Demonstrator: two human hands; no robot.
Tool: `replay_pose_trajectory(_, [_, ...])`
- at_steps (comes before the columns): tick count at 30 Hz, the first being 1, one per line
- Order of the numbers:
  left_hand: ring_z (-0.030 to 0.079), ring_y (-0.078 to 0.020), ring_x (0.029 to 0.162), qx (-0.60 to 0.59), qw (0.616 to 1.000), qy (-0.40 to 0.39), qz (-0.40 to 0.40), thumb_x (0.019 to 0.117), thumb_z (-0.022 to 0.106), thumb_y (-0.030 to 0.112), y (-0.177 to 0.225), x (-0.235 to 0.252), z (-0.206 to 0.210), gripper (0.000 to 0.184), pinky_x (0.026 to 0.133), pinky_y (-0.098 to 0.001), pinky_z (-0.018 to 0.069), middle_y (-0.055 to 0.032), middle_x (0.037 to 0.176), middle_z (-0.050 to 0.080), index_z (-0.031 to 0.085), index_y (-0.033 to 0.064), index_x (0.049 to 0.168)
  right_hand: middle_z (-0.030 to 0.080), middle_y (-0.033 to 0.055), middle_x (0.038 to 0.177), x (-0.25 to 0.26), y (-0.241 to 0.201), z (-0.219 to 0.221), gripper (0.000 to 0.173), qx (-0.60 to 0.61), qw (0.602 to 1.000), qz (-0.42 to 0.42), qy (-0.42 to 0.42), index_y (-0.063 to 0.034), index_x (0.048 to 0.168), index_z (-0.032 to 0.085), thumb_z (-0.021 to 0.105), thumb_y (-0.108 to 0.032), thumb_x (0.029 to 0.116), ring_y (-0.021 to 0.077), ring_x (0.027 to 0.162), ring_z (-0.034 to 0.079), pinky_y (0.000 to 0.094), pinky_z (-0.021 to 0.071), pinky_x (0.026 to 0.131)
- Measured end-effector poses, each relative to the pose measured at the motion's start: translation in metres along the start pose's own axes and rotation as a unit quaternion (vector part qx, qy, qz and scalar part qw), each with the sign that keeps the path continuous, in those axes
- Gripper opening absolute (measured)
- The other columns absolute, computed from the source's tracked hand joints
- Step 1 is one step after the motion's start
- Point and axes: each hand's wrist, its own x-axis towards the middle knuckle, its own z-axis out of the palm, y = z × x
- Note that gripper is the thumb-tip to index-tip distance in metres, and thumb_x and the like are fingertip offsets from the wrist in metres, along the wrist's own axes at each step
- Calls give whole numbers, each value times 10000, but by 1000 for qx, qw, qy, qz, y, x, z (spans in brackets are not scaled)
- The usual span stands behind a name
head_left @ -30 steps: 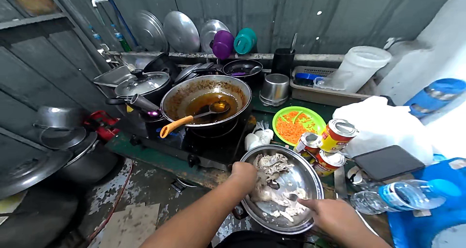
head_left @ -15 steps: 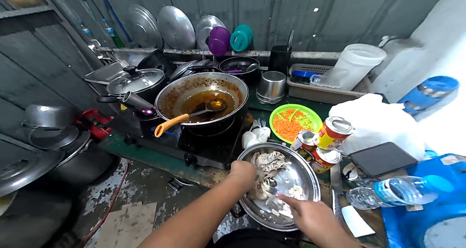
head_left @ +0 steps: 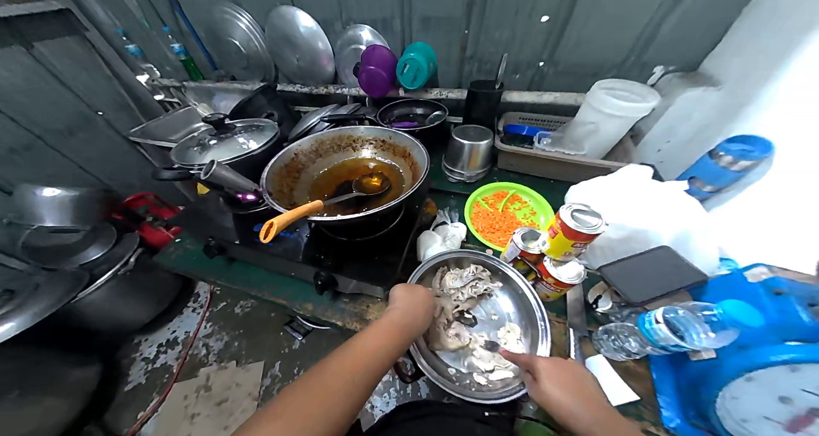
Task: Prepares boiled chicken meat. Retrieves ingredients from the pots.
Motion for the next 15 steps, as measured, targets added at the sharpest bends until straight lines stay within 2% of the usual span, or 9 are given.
replay_pose_trajectory(3, [651, -411, 1180, -19, 1000, 5, 23, 1046, 529, 251, -8, -6, 1, 295, 906, -655, 524, -189, 1273, 679, 702, 90, 1222, 647, 77, 1423, 6, 27, -5, 512, 145, 989, 17, 12, -398, 1516, 520, 441, -189, 1055, 331, 1320, 600, 621, 452, 1074])
replay_pose_trajectory(5, [641, -411, 1203, -26, 999, -4, 32, 1060, 494, 321, -14, -8, 3, 345, 933, -668, 506, -182, 1288, 677, 695, 121, 1257, 591, 30, 1496, 14, 37, -2, 515, 272, 962, -16, 31, -329, 1503, 553, 442, -131, 1041, 269, 1385, 550, 586, 421, 1129])
replay_pose_trajectory(6, [639, -413, 1205, -27, 999, -7, 33, 1061, 489, 328, -16, -9, 4, 351, 935, -672, 502, -184, 1287, 677, 690, 124, 1264, 576, 5, 1512, 17, 36, -2, 521, 293, 955, -31, 35, -324, 1503, 553, 433, -126, 1037, 243, 1399, 539, 565, 416, 1143])
replay_pose_trajectory(7, [638, -413, 1208, -26, 999, -6, 32, 1060, 489, 323, -17, -9, 6, 350, 935, -672, 503, -186, 1287, 677, 688, 124, 1268, 588, 5, 1500, 17, 31, -3, 520, 280, 958, -41, 33, -343, 1501, 553, 432, -139, 1038, 250, 1386, 551, 570, 424, 1135])
replay_pose_trajectory(9, [636, -412, 1212, -20, 1000, 0, 24, 1061, 490, 295, -16, -4, 11, 333, 928, -664, 508, -188, 1295, 672, 684, 115, 1266, 648, 74, 1420, 9, 12, -8, 512, 199, 978, -60, 5, -387, 1498, 546, 444, -172, 1046, 333, 1312, 602, 638, 445, 1074])
replay_pose_trajectory(11, [638, -401, 1213, -9, 1000, 6, 15, 1065, 486, 268, -15, 0, 10, 321, 925, -642, 520, -180, 1305, 668, 683, 112, 1263, 680, 116, 1361, 2, -10, -7, 514, 112, 991, -66, -28, -427, 1512, 515, 442, -201, 1056, 381, 1262, 630, 661, 463, 1030])
replay_pose_trajectory(15, [650, -399, 1185, 12, 1000, 14, 4, 1061, 502, 214, -16, -13, -10, 285, 897, -630, 531, -181, 1274, 678, 696, 80, 1223, 688, 105, 1351, 7, -32, 3, 559, 117, 992, -43, -16, -462, 1533, 466, 418, -181, 1053, 365, 1247, 643, 638, 483, 1016])
